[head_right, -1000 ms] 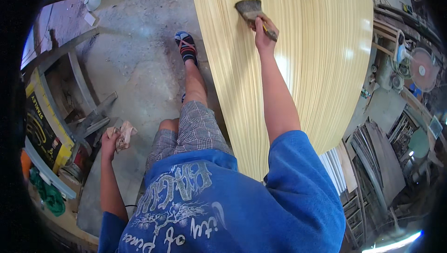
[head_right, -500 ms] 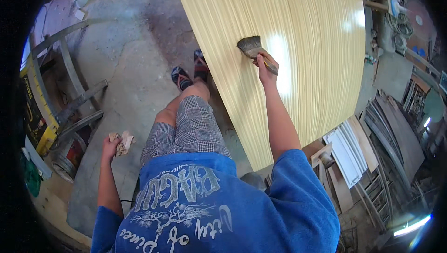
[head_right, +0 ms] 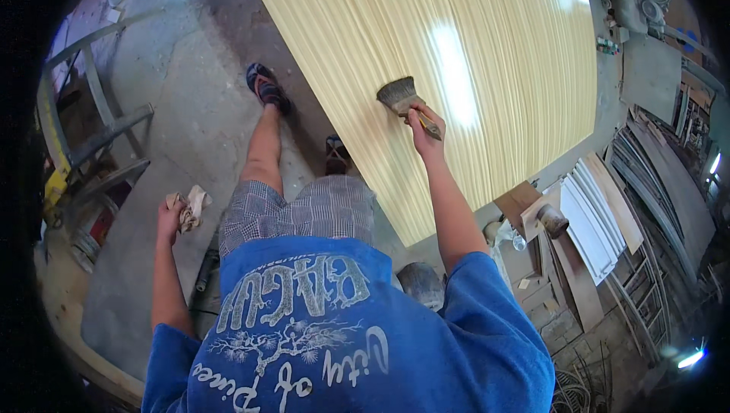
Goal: The person brushes the surface of a wooden panel using a paintbrush while holding a cloth.
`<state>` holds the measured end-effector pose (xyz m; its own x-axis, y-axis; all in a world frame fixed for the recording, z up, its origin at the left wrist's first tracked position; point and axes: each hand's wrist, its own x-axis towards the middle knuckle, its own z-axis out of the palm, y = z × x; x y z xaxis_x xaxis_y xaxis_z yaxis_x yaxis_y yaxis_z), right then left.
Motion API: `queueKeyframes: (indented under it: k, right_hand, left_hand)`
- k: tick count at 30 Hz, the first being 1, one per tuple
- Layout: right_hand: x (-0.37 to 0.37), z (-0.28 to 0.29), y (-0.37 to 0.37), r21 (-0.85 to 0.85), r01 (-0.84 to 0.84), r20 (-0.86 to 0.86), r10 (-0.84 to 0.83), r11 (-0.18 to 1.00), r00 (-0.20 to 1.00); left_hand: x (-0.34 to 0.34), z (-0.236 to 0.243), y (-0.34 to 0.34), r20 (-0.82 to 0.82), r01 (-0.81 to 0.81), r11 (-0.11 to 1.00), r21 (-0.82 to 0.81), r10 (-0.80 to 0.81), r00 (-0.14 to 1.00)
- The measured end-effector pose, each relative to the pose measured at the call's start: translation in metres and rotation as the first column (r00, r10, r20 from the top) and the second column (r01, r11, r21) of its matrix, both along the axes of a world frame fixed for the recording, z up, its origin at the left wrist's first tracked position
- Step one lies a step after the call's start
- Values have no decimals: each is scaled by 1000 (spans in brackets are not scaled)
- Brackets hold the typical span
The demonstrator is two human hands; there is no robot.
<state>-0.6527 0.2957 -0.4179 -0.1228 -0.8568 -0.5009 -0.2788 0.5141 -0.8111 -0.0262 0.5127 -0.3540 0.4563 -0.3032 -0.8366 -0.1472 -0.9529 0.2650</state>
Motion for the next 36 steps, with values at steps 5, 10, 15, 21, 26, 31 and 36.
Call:
queueKeyframes:
  k: [5,10,15,21,26,31,36]
  right_hand:
    - [-53,5,86,10,-40,-36,41,999,999]
    - [-111,6,164,-15,-7,-21,7,1000,1000]
    - [-156,12,236,6,-36,-66,36,999,997]
    - [-218,22,326,122,-69,-178,90,990,980]
    - [-261,19,391,91,-116,-247,136,989,960]
    - [-304,45,437,365,-200,-403,348,909,847]
    - [-164,129,365,85,-84,187,67,993,980]
  left_hand:
    - [-67,10,68,14,-51,998,-43,52,999]
    - [-121,29,106,54,141,990,0,-140,989]
    - [-130,27,141,64,172,985,-13,-171,983]
    - [-149,19,162,61,100,989,-107,-94,994]
    - [-158,15,198,50,154,972,-179,-147,988]
    - [-194,35,237,-26,-43,965,-260,38,999]
    - [-281,59,260,-466,-572,788,-226,428,775]
